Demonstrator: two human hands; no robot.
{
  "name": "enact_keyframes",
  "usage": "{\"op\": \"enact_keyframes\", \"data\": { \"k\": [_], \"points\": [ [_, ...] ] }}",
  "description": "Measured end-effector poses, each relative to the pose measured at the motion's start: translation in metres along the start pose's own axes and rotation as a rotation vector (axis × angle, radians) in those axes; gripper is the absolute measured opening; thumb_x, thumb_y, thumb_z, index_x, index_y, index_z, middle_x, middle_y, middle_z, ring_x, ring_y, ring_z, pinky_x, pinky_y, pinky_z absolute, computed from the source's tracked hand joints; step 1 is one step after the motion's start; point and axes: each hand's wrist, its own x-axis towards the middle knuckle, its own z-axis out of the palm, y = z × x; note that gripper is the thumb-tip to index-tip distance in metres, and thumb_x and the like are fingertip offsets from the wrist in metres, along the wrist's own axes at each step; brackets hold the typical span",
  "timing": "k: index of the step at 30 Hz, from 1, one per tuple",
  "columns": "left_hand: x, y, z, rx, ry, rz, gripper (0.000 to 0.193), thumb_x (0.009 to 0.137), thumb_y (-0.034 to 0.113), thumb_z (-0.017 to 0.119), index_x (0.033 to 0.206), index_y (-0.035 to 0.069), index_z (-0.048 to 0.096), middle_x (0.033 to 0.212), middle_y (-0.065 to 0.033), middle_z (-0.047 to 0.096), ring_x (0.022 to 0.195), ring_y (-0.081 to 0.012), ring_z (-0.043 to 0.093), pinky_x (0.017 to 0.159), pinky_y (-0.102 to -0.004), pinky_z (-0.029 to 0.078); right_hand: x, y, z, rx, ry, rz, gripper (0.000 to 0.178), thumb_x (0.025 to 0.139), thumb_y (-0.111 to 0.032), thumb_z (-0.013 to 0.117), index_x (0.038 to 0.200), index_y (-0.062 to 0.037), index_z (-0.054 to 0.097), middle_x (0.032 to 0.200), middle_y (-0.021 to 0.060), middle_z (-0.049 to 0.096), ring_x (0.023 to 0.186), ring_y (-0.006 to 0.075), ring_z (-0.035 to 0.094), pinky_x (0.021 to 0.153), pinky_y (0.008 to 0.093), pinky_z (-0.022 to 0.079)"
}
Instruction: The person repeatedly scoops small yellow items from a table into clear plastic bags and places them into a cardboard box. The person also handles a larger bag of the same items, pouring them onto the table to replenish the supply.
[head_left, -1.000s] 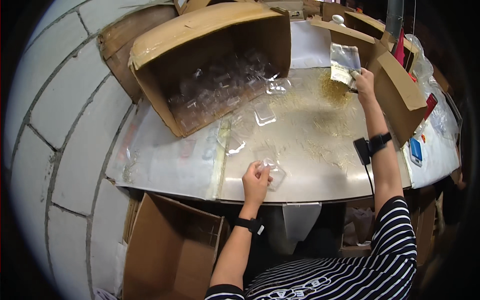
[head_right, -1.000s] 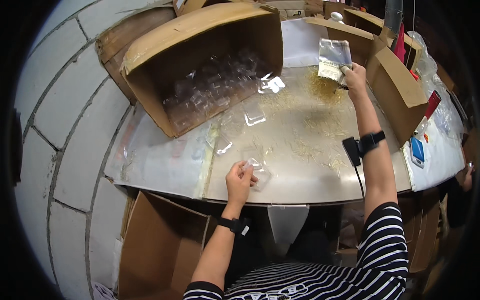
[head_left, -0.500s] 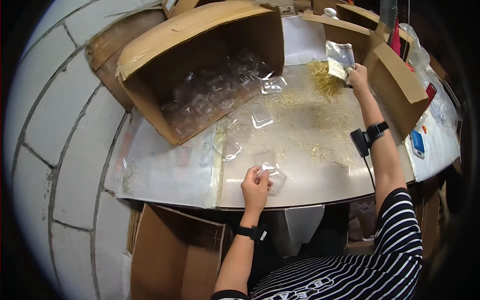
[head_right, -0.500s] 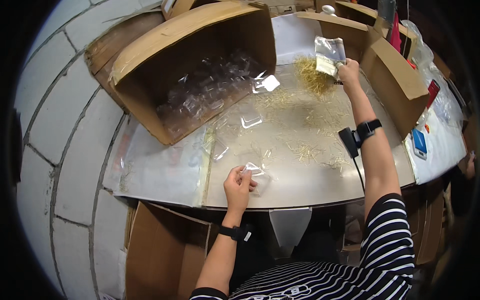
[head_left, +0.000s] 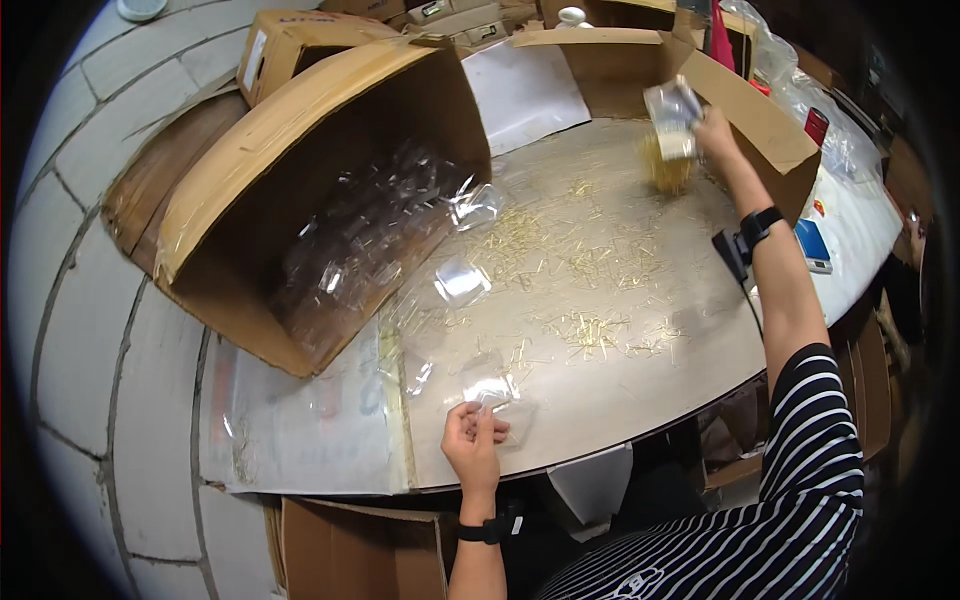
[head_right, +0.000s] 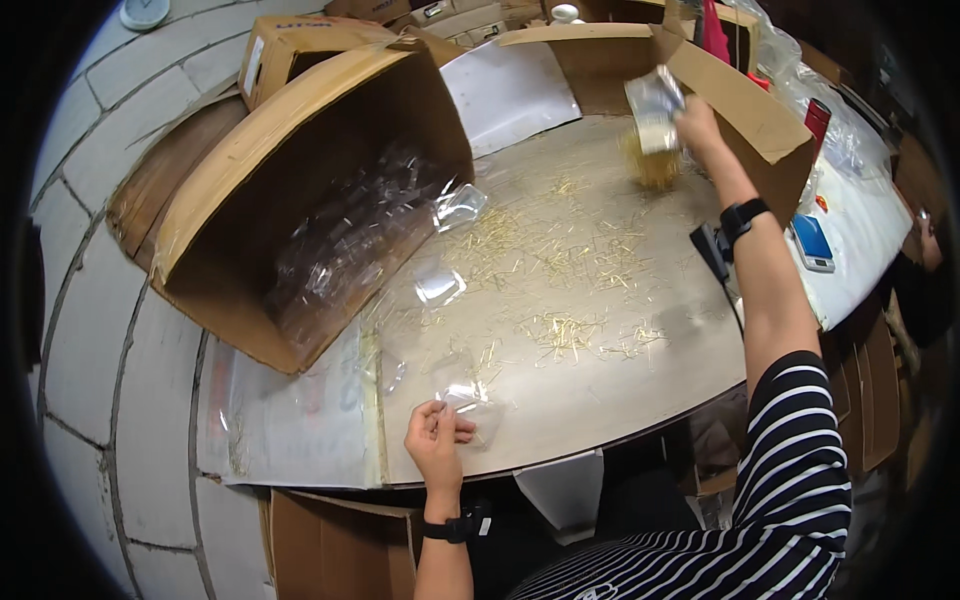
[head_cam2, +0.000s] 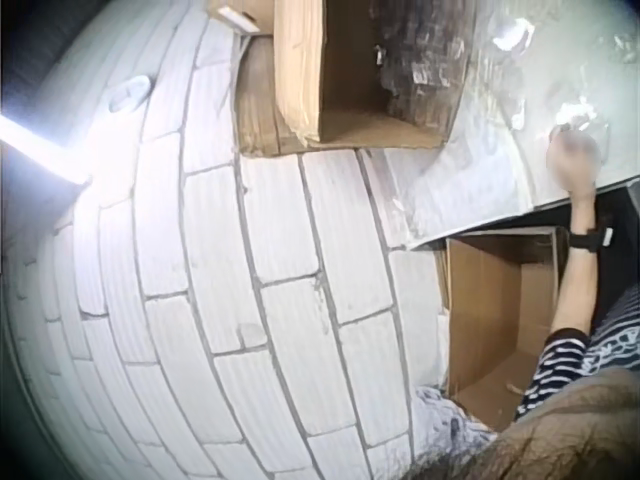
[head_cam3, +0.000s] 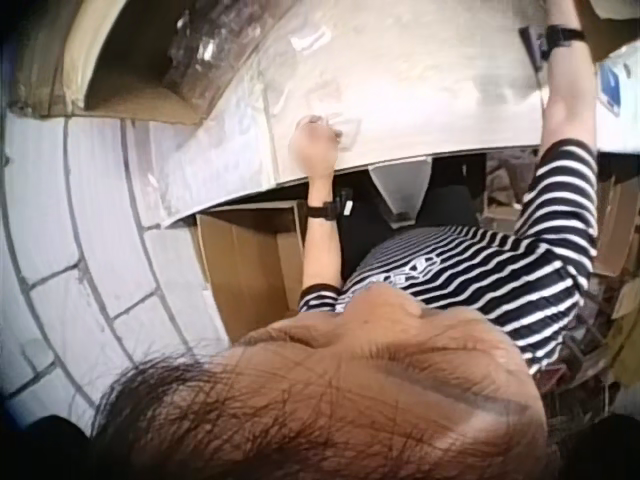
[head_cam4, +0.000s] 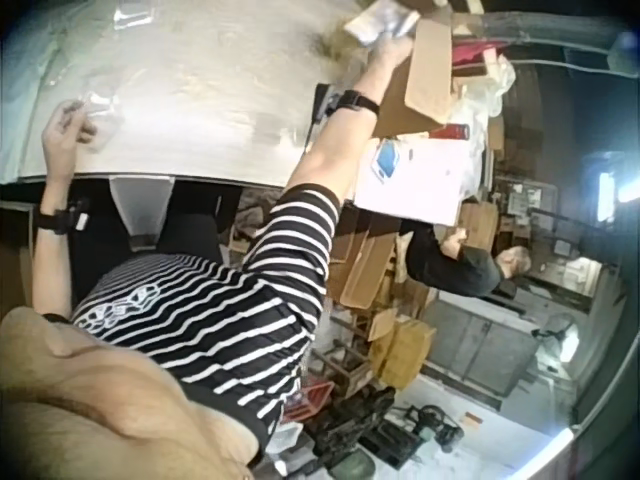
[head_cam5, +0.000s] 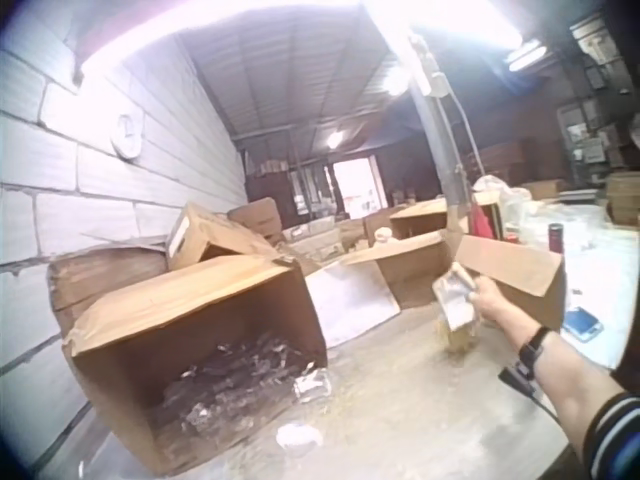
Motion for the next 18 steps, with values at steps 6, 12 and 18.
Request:
{"op": "enact_keyframes", "data": {
  "k": [6, 12, 18],
  "points": [
    [0.000, 0.002, 0.000, -0.035, -0.057, -0.001, 0.015, 0.089, 0.008, 0.057, 0.098, -0.003, 0.051, 0.076, -0.0097, 0.060, 0.064, -0.0158, 0.062, 0.056, -0.0230, 0.050, -0.069, 0.053, -0.025, -0.296, -0.042, 0.278, 0.029, 0.080, -0.020, 0.061, 0.092, 0.0055, 0.060, 0.097, 0.0302, 0.061, 0.096, 0.0444, 0.059, 0.080, 0.0453, 0.047],
    [-0.032, 0.026, -0.012, 0.112, -0.178, 0.360, 0.014, 0.078, 0.000, 0.066, 0.091, 0.000, 0.061, 0.101, -0.0106, 0.061, 0.104, -0.0260, 0.056, 0.092, -0.0347, 0.043, -0.162, -0.034, -0.088, 0.042, -0.023, -0.135, 0.044, 0.087, -0.028, 0.056, 0.114, 0.0073, 0.055, 0.109, 0.0283, 0.059, 0.104, 0.0398, 0.057, 0.089, 0.0388, 0.044],
    [-0.057, 0.045, 0.009, 0.598, -0.368, 0.603, 0.015, 0.073, -0.001, 0.067, 0.086, 0.006, 0.069, 0.127, -0.0149, 0.050, 0.123, -0.0351, 0.044, 0.100, -0.0409, 0.036, -0.278, 0.021, -0.076, -0.004, -0.292, 0.078, 0.052, 0.090, -0.029, 0.051, 0.128, 0.0061, 0.044, 0.131, 0.0253, 0.046, 0.123, 0.0373, 0.043, 0.104, 0.0389, 0.032]
  ]
}}
